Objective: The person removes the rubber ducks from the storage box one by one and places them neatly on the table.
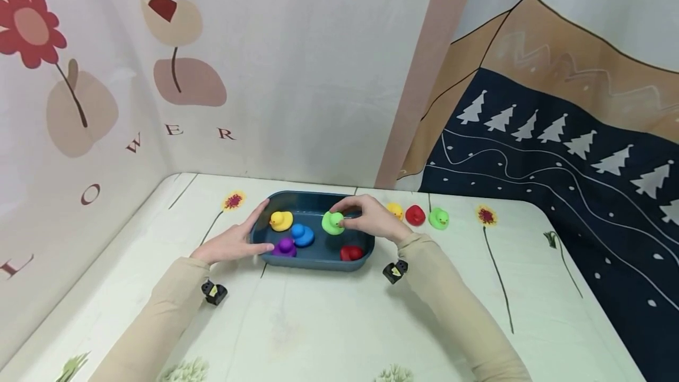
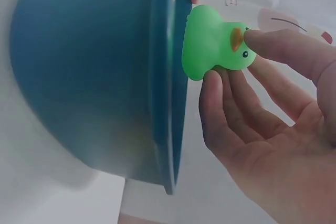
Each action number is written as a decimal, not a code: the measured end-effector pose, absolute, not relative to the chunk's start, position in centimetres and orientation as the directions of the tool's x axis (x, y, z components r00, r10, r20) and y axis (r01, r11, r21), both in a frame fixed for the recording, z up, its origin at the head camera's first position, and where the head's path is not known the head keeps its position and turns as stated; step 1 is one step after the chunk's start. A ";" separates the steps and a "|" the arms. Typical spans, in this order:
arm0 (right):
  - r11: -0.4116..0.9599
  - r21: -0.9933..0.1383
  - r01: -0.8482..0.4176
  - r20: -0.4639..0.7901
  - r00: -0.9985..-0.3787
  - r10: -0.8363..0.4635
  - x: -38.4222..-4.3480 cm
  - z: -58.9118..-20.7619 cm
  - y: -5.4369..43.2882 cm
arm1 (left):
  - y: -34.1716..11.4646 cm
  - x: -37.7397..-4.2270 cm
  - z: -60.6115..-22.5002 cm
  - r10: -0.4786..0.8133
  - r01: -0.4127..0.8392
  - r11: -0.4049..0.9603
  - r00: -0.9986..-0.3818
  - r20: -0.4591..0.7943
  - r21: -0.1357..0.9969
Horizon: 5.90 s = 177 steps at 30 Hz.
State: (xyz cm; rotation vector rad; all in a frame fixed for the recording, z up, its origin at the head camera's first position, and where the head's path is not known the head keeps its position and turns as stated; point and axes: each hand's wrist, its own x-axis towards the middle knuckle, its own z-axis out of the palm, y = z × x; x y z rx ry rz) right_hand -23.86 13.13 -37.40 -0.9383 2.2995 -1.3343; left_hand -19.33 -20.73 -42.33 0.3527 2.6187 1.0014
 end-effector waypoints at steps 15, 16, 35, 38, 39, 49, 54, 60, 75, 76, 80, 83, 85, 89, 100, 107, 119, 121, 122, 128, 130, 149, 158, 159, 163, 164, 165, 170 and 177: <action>0.337 -0.876 -0.345 0.076 -0.788 -0.611 -22.8 -36.6 16.1 | -20.7 -19.3 -42.3 0.344 0.122 0.711 -0.919 -0.191 0.692; 0.338 -0.874 -0.349 0.080 -0.790 -0.608 -22.7 -36.6 16.4 | -20.7 -19.3 -42.3 0.344 0.122 0.711 -0.919 -0.191 0.693; 0.409 -0.861 -0.303 0.056 -0.855 -0.516 -21.5 -37.1 20.7 | -20.7 -19.5 -42.6 0.344 0.118 0.713 -0.918 -0.199 0.691; 0.427 -0.855 -0.294 0.045 -0.863 -0.504 -21.4 -37.2 21.2 | -20.7 -19.5 -42.7 0.342 0.118 0.714 -0.919 -0.196 0.690; 0.434 -0.853 -0.291 0.041 -0.865 -0.500 -21.4 -37.2 21.3 | -20.7 -19.5 -42.7 0.343 0.117 0.713 -0.918 -0.198 0.691; 0.470 -0.845 -0.256 0.011 -0.886 -0.464 -21.2 -37.9 22.8 | -20.7 -19.4 -42.5 0.348 0.120 0.700 -0.918 -0.190 0.704; 0.487 -0.840 -0.240 -0.004 -0.895 -0.447 -21.0 -38.1 23.7 | -20.7 -19.4 -42.5 0.348 0.114 0.702 -0.916 -0.199 0.703; 0.501 -0.838 -0.216 -0.012 -0.911 -0.413 -20.4 -38.5 24.9 | -20.7 -19.3 -42.4 0.349 0.114 0.702 -0.916 -0.200 0.703; 0.562 -0.804 -0.194 -0.011 -0.940 -0.341 -20.1 -39.9 28.2 | -20.7 -19.3 -42.4 0.335 0.104 0.713 -0.919 -0.207 0.694; 0.566 -0.803 -0.189 -0.015 -0.942 -0.336 -20.0 -39.9 28.4 | -20.8 -19.3 -42.4 0.334 0.103 0.714 -0.919 -0.209 0.692; 0.576 -0.800 -0.170 -0.026 -0.949 -0.315 -19.9 -39.9 29.1 | -20.8 -19.3 -42.3 0.329 0.104 0.722 -0.921 -0.207 0.685; 0.584 -0.795 -0.163 -0.025 -0.954 -0.300 -19.8 -40.0 29.6 | -20.8 -19.4 -42.3 0.327 0.110 0.724 -0.924 -0.199 0.681; 0.586 -0.793 -0.165 -0.019 -0.955 -0.295 -19.7 -40.1 29.9 | -20.8 -19.4 -42.3 0.327 0.108 0.724 -0.923 -0.201 0.682; 0.580 -0.795 -0.176 -0.006 -0.955 -0.297 -19.7 -40.6 30.6 | -20.8 -19.3 -42.2 0.322 0.101 0.723 -0.925 -0.204 0.683; 0.639 -0.758 -0.130 -0.029 -0.972 -0.232 -19.3 -41.6 33.3 | -20.5 -19.0 -42.4 0.325 0.104 0.724 -0.924 -0.204 0.682; 0.646 -0.759 -0.080 -0.056 -0.981 -0.187 -19.7 -41.7 34.8 | -20.4 -19.3 -42.3 0.323 0.112 0.728 -0.926 -0.194 0.676; 0.642 -0.762 -0.079 -0.052 -0.982 -0.182 -20.9 -42.2 36.2 | -20.4 -19.2 -42.2 0.334 0.116 0.719 -0.922 -0.194 0.685; 0.645 -0.761 -0.071 -0.062 -0.982 -0.181 -21.2 -42.3 36.3 | -20.4 -19.2 -42.3 0.335 0.112 0.719 -0.921 -0.200 0.686; 0.647 -0.760 -0.067 -0.065 -0.982 -0.178 -21.4 -42.3 36.4 | -20.4 -19.2 -42.3 0.336 0.110 0.716 -0.920 -0.203 0.690; 0.657 -0.749 -0.081 -0.055 -0.982 -0.183 -22.4 -42.3 36.4 | -20.5 -19.2 -42.3 0.332 0.106 0.717 -0.921 -0.205 0.689; 0.670 -0.737 -0.088 -0.049 -0.982 -0.184 -22.8 -42.3 36.4 | -20.6 -19.1 -42.3 0.332 0.106 0.716 -0.921 -0.203 0.691; 0.626 -0.772 -0.110 0.006 -0.986 -0.166 -24.1 -42.5 36.2 | -20.5 -19.1 -42.2 0.335 0.105 0.714 -0.920 -0.206 0.692; 0.619 -0.778 -0.109 0.001 -0.985 -0.172 -23.9 -42.7 36.2 | -20.5 -19.1 -42.2 0.339 0.104 0.708 -0.918 -0.207 0.699; 0.617 -0.779 -0.112 0.004 -0.985 -0.174 -23.9 -42.7 36.2 | -20.5 -19.1 -42.2 0.339 0.107 0.707 -0.919 -0.203 0.699; 0.633 -0.767 -0.101 -0.005 -0.986 -0.164 -24.0 -42.6 36.4 | -20.5 -19.1 -42.3 0.339 0.108 0.710 -0.919 -0.203 0.696; 0.639 -0.764 -0.091 -0.012 -0.988 -0.154 -23.9 -42.4 36.4 | -20.5 -19.1 -42.3 0.338 0.108 0.711 -0.919 -0.203 0.695; 0.646 -0.759 -0.079 -0.018 -0.990 -0.142 -23.9 -42.3 36.4 | -20.5 -19.1 -42.3 0.339 0.108 0.710 -0.919 -0.202 0.696; 0.626 -0.776 -0.077 0.022 -0.995 -0.095 -23.7 -41.4 36.2 | -20.5 -19.2 -42.2 0.334 0.103 0.714 -0.919 -0.208 0.693; 0.563 -0.817 -0.130 0.105 -0.992 -0.076 -25.5 -43.5 37.2 | -20.6 -19.1 -42.1 0.335 0.106 0.716 -0.920 -0.205 0.690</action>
